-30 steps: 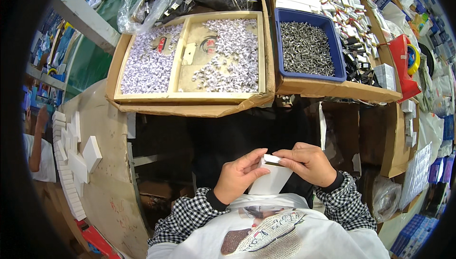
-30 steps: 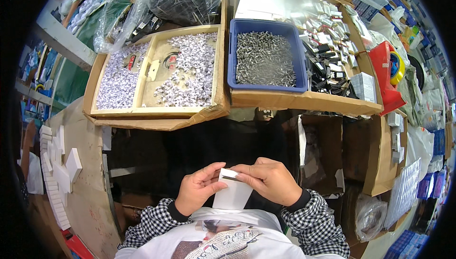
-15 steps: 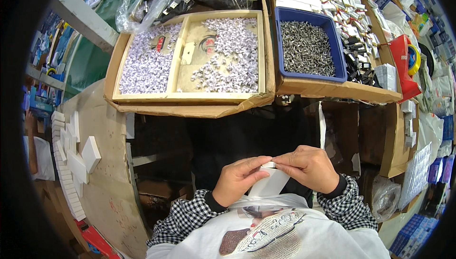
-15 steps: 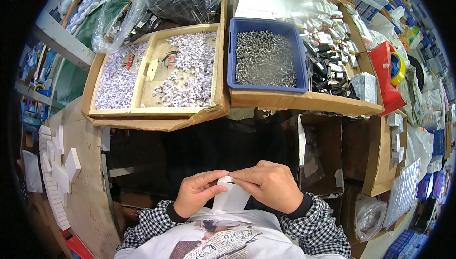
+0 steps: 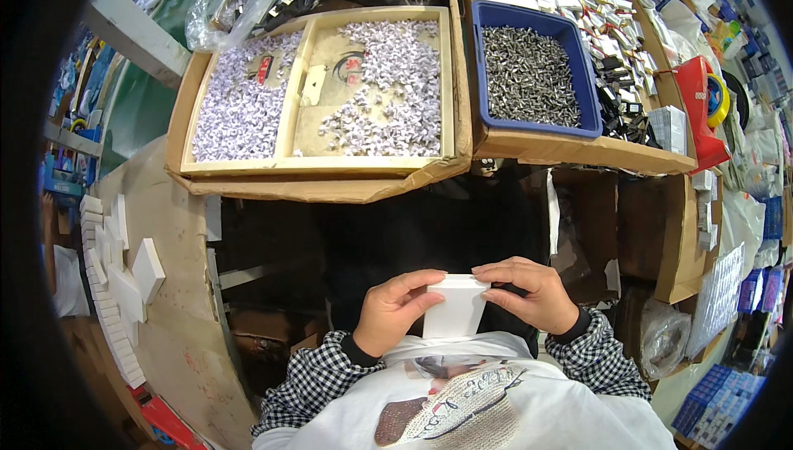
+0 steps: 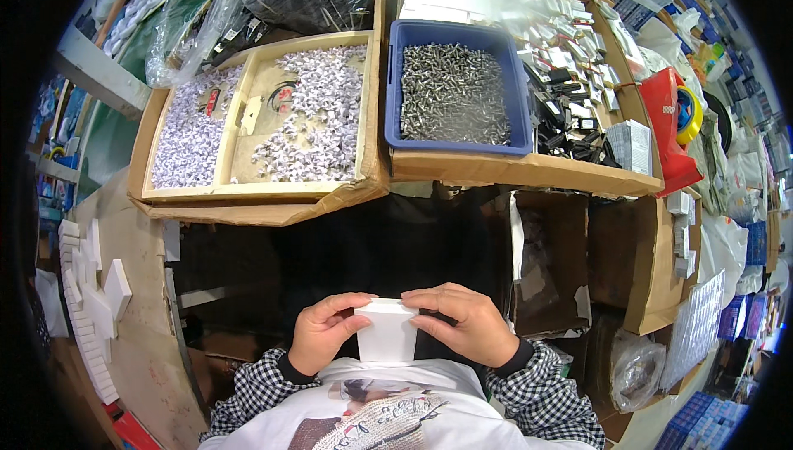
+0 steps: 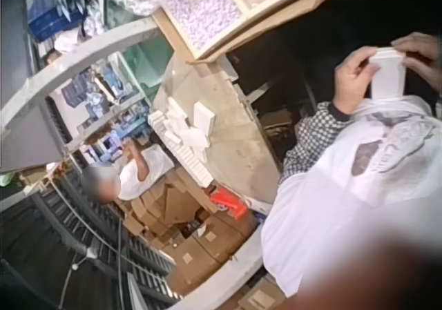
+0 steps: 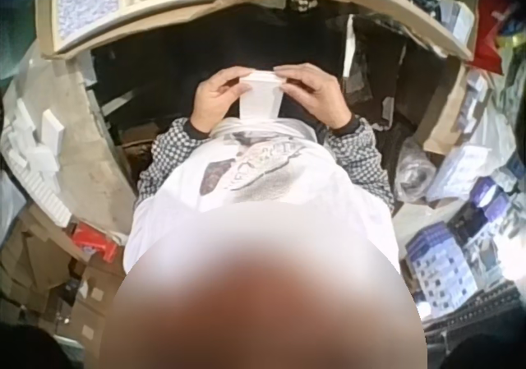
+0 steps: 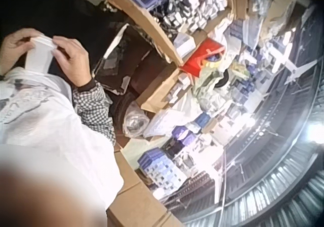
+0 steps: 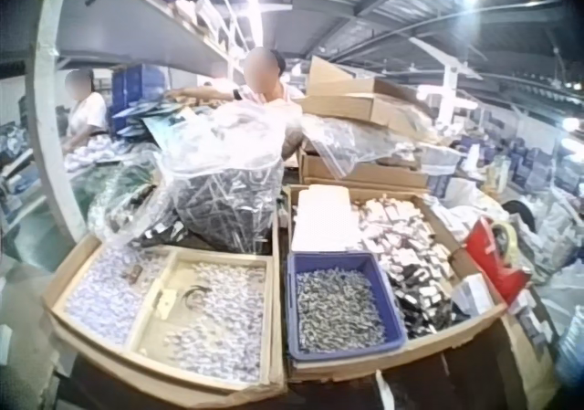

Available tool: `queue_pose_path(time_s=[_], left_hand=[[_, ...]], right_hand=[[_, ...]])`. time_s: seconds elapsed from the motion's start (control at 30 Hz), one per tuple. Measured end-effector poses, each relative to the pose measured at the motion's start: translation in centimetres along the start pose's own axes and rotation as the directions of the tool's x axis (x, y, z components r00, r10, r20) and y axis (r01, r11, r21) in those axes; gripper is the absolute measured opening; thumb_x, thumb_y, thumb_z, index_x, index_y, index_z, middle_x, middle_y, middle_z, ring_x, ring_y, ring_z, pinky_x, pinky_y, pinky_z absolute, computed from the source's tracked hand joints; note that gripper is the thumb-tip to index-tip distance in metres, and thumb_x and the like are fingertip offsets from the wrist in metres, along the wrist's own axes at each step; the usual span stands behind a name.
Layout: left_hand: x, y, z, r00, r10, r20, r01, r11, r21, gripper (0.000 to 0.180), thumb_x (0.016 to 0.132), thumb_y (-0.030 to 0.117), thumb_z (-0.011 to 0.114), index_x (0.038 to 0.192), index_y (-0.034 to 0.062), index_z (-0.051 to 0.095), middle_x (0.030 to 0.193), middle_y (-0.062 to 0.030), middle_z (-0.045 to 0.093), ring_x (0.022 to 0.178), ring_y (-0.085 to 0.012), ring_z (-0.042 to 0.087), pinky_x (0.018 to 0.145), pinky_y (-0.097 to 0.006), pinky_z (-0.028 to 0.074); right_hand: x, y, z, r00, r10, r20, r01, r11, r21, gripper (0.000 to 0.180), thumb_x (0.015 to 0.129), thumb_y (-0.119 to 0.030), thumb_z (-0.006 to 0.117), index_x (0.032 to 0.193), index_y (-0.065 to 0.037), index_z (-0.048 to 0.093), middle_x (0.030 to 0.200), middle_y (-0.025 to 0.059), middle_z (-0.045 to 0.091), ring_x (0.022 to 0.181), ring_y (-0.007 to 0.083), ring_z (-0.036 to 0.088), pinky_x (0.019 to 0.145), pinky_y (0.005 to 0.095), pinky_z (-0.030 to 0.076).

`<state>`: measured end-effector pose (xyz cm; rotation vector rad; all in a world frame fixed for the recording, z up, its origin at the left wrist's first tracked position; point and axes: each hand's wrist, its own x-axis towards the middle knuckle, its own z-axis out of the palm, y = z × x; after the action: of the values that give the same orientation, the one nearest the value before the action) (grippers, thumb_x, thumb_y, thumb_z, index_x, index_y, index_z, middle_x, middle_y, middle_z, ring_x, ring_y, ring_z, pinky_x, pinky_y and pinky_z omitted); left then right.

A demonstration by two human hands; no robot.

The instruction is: The person assembles small electronic components into white rectangular boxes. They pick up a component, place it inside a box, and seal the box with tape. The person repeats this process multiple times.

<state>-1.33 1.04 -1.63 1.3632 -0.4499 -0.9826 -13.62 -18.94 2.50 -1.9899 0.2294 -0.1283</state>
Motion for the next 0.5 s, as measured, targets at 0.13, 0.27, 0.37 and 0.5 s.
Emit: queue_pose_path(time_s=[0.13, 0.27, 0.37, 0.5], left_hand=[[-0.2, -0.5, -0.1, 0.999, 0.051, 0.014, -0.051, 0.999, 0.005, 0.026, 0.084, 0.004, 0.067, 0.110, 0.0041, 0.065, 0.112, -0.0084, 0.065, 0.095, -0.0125, 0.062, 0.084, -0.024, 0.052], [-0.4, -0.6, 0.3, 0.998, 0.052, 0.027, -0.049, 0.992, -0.113, 0.023, 0.085, 0.003, 0.065, 0.109, 0.0041, 0.064, 0.113, -0.0081, 0.063, 0.097, -0.0128, 0.062, 0.085, -0.025, 0.052], [-0.3, -0.3, 0.3, 0.996, 0.021, 0.084, -0.016, 0.999, -0.051, 0.023, 0.086, 0.002, 0.064, 0.109, 0.0043, 0.063, 0.113, -0.0086, 0.062, 0.096, -0.0134, 0.061, 0.083, -0.025, 0.051], [0.0, -0.2, 0.7, 0.995, 0.039, 0.092, -0.052, 0.989, 0.142, 0.022, 0.086, 0.002, 0.064, 0.108, 0.0047, 0.063, 0.112, -0.0092, 0.062, 0.092, -0.0133, 0.060, 0.079, -0.024, 0.049]], right_hand=[[-0.8, 0.6, 0.4, 1.000, -0.014, -0.014, 0.014, 1.000, 0.015, 0.022, 0.079, -0.007, 0.070, 0.101, -0.004, 0.068, 0.105, 0.0091, 0.068, 0.093, 0.0229, 0.064, 0.082, 0.0312, 0.051], [-1.4, 0.4, 1.7, 0.998, -0.036, -0.051, 0.035, 0.999, -0.025, 0.020, 0.079, -0.004, 0.069, 0.099, -0.004, 0.068, 0.105, 0.0095, 0.068, 0.093, 0.0234, 0.064, 0.081, 0.0317, 0.051], [-1.4, 0.3, 1.6, 0.994, -0.052, -0.099, 0.053, 0.999, 0.003, 0.020, 0.078, -0.002, 0.068, 0.098, -0.004, 0.068, 0.104, 0.0101, 0.068, 0.089, 0.0244, 0.064, 0.078, 0.0324, 0.051], [-1.2, 0.3, 0.5, 0.994, -0.084, -0.068, 0.083, 0.996, -0.022, 0.017, 0.079, -0.004, 0.068, 0.096, -0.004, 0.069, 0.103, 0.0089, 0.068, 0.086, 0.0242, 0.064, 0.075, 0.0320, 0.051]])
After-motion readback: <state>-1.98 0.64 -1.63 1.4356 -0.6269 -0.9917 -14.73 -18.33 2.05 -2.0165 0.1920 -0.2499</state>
